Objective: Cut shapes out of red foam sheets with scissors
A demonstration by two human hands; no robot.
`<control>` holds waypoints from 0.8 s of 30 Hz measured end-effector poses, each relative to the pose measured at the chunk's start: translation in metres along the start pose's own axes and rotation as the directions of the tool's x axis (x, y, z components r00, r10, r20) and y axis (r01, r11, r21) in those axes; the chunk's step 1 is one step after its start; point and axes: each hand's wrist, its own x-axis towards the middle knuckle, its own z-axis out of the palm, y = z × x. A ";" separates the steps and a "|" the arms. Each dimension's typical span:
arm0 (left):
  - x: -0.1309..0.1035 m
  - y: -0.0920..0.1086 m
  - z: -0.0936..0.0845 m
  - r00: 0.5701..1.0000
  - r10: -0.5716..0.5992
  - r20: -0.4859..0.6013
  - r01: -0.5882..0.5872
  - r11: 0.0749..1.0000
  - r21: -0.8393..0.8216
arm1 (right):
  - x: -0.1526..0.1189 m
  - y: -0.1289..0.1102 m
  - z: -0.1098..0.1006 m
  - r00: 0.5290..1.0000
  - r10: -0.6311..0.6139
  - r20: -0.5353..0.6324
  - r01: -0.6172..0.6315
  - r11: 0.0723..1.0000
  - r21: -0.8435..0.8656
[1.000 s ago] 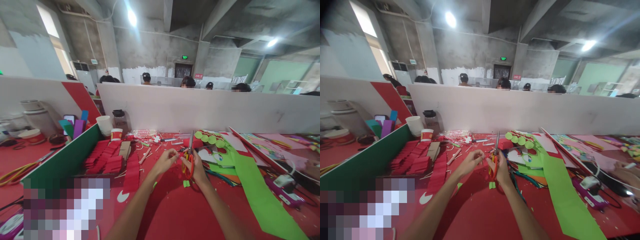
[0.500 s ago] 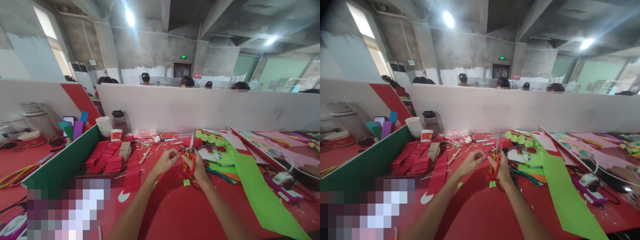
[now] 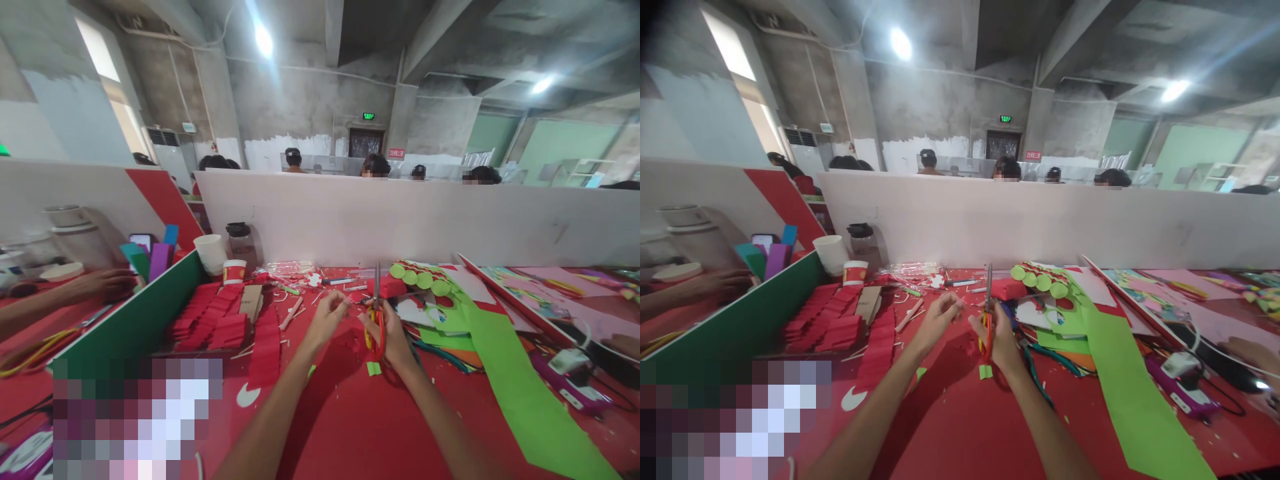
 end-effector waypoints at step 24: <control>0.001 0.004 0.000 0.983 0.024 -0.180 -0.036 0.997 -0.064 | -0.006 0.016 0.010 0.972 0.009 0.234 0.023 0.991 -0.133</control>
